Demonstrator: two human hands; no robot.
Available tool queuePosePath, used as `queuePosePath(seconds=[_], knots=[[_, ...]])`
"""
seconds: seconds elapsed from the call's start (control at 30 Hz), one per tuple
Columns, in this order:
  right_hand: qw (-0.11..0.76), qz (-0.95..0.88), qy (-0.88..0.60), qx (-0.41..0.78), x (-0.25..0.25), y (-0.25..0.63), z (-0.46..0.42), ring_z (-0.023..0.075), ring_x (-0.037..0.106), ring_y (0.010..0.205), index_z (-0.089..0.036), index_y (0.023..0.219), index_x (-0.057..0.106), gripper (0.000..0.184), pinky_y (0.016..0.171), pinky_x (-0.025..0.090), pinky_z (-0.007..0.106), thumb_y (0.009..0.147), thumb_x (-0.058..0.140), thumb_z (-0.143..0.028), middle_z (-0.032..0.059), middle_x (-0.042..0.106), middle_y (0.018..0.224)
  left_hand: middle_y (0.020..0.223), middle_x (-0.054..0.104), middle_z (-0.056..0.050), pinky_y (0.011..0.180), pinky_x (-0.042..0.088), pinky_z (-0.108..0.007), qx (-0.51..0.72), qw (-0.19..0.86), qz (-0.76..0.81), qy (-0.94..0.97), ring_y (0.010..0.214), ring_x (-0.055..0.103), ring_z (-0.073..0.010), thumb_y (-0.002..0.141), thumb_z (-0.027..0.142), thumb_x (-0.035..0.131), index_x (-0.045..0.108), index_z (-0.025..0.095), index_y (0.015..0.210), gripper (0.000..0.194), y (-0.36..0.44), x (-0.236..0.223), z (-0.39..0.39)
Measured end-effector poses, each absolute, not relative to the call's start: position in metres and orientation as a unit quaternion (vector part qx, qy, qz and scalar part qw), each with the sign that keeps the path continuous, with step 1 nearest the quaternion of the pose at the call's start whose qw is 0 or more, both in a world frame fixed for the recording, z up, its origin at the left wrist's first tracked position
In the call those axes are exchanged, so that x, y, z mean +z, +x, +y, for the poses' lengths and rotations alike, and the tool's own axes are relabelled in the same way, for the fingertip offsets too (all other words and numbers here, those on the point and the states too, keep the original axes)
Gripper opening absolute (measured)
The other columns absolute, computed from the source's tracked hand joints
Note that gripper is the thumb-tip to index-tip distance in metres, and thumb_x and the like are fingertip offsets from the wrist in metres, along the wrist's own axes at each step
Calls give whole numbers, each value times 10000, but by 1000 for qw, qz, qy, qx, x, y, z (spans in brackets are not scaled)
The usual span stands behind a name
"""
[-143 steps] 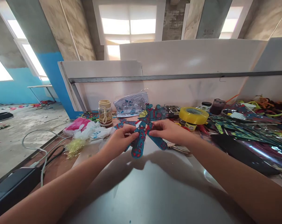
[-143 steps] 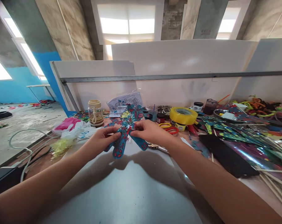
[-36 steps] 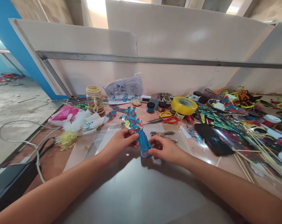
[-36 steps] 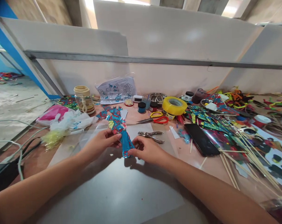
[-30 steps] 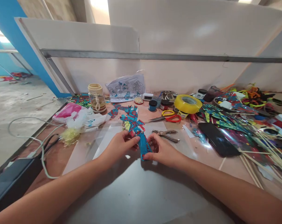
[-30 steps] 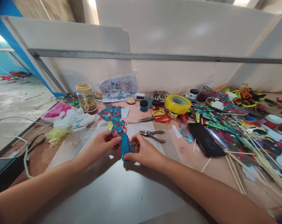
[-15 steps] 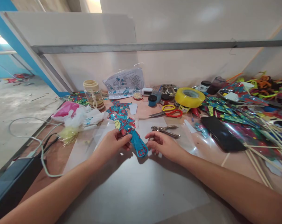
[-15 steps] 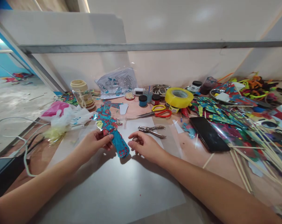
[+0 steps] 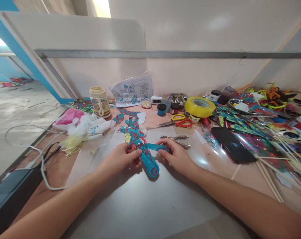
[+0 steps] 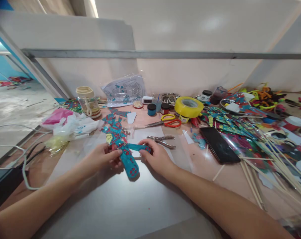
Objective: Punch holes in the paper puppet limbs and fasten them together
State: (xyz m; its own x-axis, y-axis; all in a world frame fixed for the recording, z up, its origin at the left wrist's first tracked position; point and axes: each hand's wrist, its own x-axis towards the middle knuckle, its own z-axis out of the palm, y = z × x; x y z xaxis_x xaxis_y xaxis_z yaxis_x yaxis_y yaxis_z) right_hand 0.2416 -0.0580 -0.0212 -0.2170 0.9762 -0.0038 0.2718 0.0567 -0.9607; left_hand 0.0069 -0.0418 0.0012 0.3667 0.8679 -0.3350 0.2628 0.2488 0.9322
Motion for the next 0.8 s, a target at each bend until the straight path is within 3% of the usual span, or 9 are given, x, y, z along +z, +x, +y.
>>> queuePosePath(seconds=[0.17,0.23,0.3,0.37,0.43,0.5,0.57,0.67,0.8], knots=[[364,-586,-495,528,-25,244,-50,125,514,515,-206,1010,624,201,498,390,251,882,560,-347,-43,544,613,540,649,-14,443,399,-221,-76,593,434,674,430,561,-138,836,537,621,650,201,652,384,-18,54,-61],[338,-606,-489,529,-23,242,-53,127,520,527,-198,1065,648,247,520,406,255,915,502,-329,-29,565,626,575,657,-8,460,371,-226,0,502,453,737,482,563,-146,846,538,613,691,226,679,363,-12,68,-71],[325,-638,-475,512,-18,241,-58,130,538,561,-197,1151,628,292,559,431,258,940,451,-293,-19,581,667,776,728,-27,565,422,-242,149,380,462,787,660,633,-188,824,516,654,746,257,846,276,3,69,-73],[325,-672,-456,484,-13,240,-63,132,567,625,-207,1199,581,293,608,455,261,948,438,-258,-7,608,750,1059,737,-50,752,467,-273,233,305,450,806,938,659,-251,779,483,720,720,282,1109,386,21,57,-67],[325,-693,-447,462,-7,240,-67,133,587,678,-219,1194,533,265,649,467,262,941,456,-230,-3,629,815,1068,740,-50,812,463,-292,227,301,435,818,998,657,-272,768,453,742,671,287,1221,488,35,39,-56],[317,-703,-452,449,-1,242,-68,134,592,679,-223,1173,499,243,650,466,260,931,476,-215,-12,637,805,913,755,-21,709,457,-273,186,333,431,818,827,681,-231,829,405,677,675,276,1197,391,42,20,-45],[288,-718,-458,438,8,246,-66,138,599,668,-220,1175,489,255,633,466,260,921,496,-217,-11,648,801,778,731,-3,626,423,-255,163,353,425,818,690,654,-187,907,374,564,716,236,1020,235,44,6,-37],[220,-759,-478,382,25,263,-61,158,629,742,-216,1170,542,265,672,489,289,906,542,-241,37,689,966,667,684,1,603,398,-247,171,351,411,824,623,617,-156,971,354,446,660,194,797,319,40,-5,-33],[138,-819,-514,216,34,300,-49,241,621,1040,-224,1177,618,284,900,487,394,924,577,-346,87,657,1188,644,670,7,618,405,-242,192,354,404,821,621,618,-146,992,360,405,593,197,761,339,38,-11,-33]])
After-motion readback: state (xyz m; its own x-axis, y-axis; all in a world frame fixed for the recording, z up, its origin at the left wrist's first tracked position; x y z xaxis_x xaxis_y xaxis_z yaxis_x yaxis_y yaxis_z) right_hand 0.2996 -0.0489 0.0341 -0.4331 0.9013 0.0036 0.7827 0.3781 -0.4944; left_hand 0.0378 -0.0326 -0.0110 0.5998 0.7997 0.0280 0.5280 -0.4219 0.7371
